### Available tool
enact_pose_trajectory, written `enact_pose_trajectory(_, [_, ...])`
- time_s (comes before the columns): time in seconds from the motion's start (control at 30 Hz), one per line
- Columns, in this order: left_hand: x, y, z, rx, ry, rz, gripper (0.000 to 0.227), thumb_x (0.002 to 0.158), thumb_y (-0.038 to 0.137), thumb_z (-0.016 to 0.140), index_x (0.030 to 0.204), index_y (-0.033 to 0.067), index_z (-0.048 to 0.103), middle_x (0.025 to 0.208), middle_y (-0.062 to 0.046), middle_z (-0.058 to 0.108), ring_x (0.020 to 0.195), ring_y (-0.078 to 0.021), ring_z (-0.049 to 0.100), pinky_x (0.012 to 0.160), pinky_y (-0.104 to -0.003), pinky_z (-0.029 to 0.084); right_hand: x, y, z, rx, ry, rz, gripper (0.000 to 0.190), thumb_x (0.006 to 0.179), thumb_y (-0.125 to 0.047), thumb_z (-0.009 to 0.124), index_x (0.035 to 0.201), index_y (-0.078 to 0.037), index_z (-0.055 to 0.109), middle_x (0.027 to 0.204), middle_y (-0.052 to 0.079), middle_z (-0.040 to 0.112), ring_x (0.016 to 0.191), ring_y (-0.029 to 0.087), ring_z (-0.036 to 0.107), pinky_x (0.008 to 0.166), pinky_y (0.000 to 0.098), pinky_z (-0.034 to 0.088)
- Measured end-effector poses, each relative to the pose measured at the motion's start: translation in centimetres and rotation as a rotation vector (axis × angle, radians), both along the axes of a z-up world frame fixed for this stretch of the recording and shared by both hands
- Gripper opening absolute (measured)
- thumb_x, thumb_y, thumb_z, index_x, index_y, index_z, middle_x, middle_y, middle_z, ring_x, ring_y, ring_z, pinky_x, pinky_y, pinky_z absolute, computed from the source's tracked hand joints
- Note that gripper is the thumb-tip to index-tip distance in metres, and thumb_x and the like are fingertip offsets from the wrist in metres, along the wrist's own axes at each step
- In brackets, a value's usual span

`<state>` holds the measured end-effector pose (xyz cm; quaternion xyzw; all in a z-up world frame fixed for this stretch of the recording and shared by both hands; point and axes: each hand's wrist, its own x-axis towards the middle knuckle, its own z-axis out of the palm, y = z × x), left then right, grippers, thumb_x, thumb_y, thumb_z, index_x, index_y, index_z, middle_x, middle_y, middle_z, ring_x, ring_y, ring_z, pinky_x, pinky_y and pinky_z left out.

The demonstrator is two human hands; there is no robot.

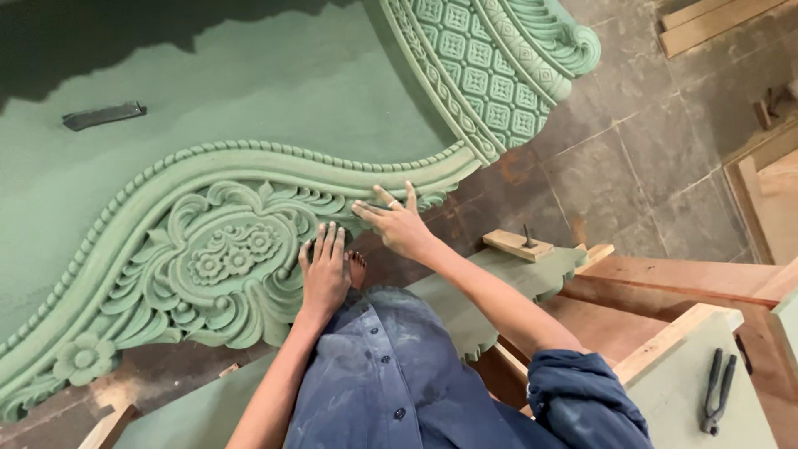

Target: The person smooths the surface of a large, light-green decorative panel using a sanding block. They work along the raised floral and geometric patterns, moving the block back and forth to even out the surface. The panel is supported by wooden blocks on a tiled floor.

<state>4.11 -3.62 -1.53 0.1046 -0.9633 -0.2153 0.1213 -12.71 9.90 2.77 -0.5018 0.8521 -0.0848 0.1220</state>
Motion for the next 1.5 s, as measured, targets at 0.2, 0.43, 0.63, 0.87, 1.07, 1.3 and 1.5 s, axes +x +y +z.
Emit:
enact_pose_trajectory(0.2, [-0.7, 0.7, -0.6, 0.052, 0.03, 0.02, 0.054, 0.098, 0.019, 0.055, 0.149, 0.0035, 0.048, 0.16, -0.016, 0.044, 0.153, -0.0317, 0.033, 0.122, -0.053, 0.022, 0.0, 0.5, -1.1, -0.044, 0.098, 0.05, 0.072, 0.089, -0.003, 0.058, 0.154, -0.03, 0.046, 0.157, -0.01, 0.05, 0.155, 0.025, 0.03, 0.115, 0.0811, 0.006])
enact_pose_trajectory(0.43, [-0.4, -0.4, 0.3, 0.052, -0.012, 0.044, 0.057, 0.096, 0.019, 0.056, 0.15, 0.003, 0.046, 0.16, -0.017, 0.041, 0.152, -0.0331, 0.031, 0.121, -0.054, 0.021, 0.0, -0.1, -0.8, 0.011, 0.046, 0.076, 0.076, 0.082, -0.003, 0.06, 0.153, -0.027, 0.046, 0.154, -0.007, 0.051, 0.154, 0.025, 0.028, 0.114, 0.0804, 0.005])
enact_pose_trajectory(0.63, [0.7, -2.3, 1.1, 0.056, -0.019, 0.04, 0.057, 0.096, 0.016, 0.056, 0.151, 0.0035, 0.047, 0.161, -0.016, 0.041, 0.154, -0.0324, 0.03, 0.123, -0.054, 0.021, 0.4, -0.3, -0.7, -0.081, 0.038, 0.101, 0.074, 0.086, -0.001, 0.058, 0.154, -0.027, 0.048, 0.153, -0.008, 0.056, 0.157, 0.024, 0.029, 0.12, 0.0771, 0.005])
enact_pose_trajectory(0.87, [0.4, -2.3, 1.4, 0.077, 0.004, 0.05, 0.048, 0.096, 0.017, 0.059, 0.142, 0.0064, 0.056, 0.159, -0.017, 0.041, 0.153, -0.034, 0.03, 0.122, -0.054, 0.022, -1.5, -0.6, 0.9, 0.017, 0.057, 0.302, 0.071, 0.084, -0.009, 0.062, 0.151, -0.028, 0.05, 0.149, -0.01, 0.057, 0.155, 0.022, 0.025, 0.115, 0.0786, -0.003])
enact_pose_trajectory(1.07, [0.5, -1.0, 1.4, 0.081, 0.031, 0.18, 0.048, 0.096, 0.016, 0.058, 0.143, 0.0048, 0.056, 0.16, -0.017, 0.042, 0.154, -0.0338, 0.03, 0.123, -0.054, 0.022, -1.2, -0.4, 0.9, 0.021, 0.136, 0.361, 0.066, 0.095, -0.018, 0.059, 0.159, -0.021, 0.044, 0.16, -0.005, 0.048, 0.159, 0.026, 0.022, 0.117, 0.0771, -0.002])
enact_pose_trajectory(1.3, [0.5, 2.2, 2.9, 0.065, 0.031, 0.466, 0.047, 0.097, 0.015, 0.06, 0.143, 0.003, 0.057, 0.16, -0.018, 0.043, 0.153, -0.0339, 0.031, 0.123, -0.053, 0.023, 0.2, -1.0, -0.8, -0.099, 0.07, 0.394, 0.057, 0.103, -0.027, 0.054, 0.158, -0.016, 0.043, 0.161, 0.0, 0.046, 0.158, 0.027, 0.021, 0.117, 0.0773, -0.002])
enact_pose_trajectory(1.5, [0.1, 6.9, 3.7, 0.084, 0.009, 0.613, 0.043, 0.097, 0.016, 0.062, 0.14, 0.0063, 0.061, 0.16, -0.018, 0.044, 0.153, -0.0338, 0.032, 0.123, -0.054, 0.023, 0.1, 0.0, -1.4, -0.122, -0.012, 0.387, 0.063, 0.104, -0.031, 0.051, 0.161, -0.011, 0.033, 0.16, 0.004, 0.047, 0.158, 0.032, 0.016, 0.114, 0.076, -0.006])
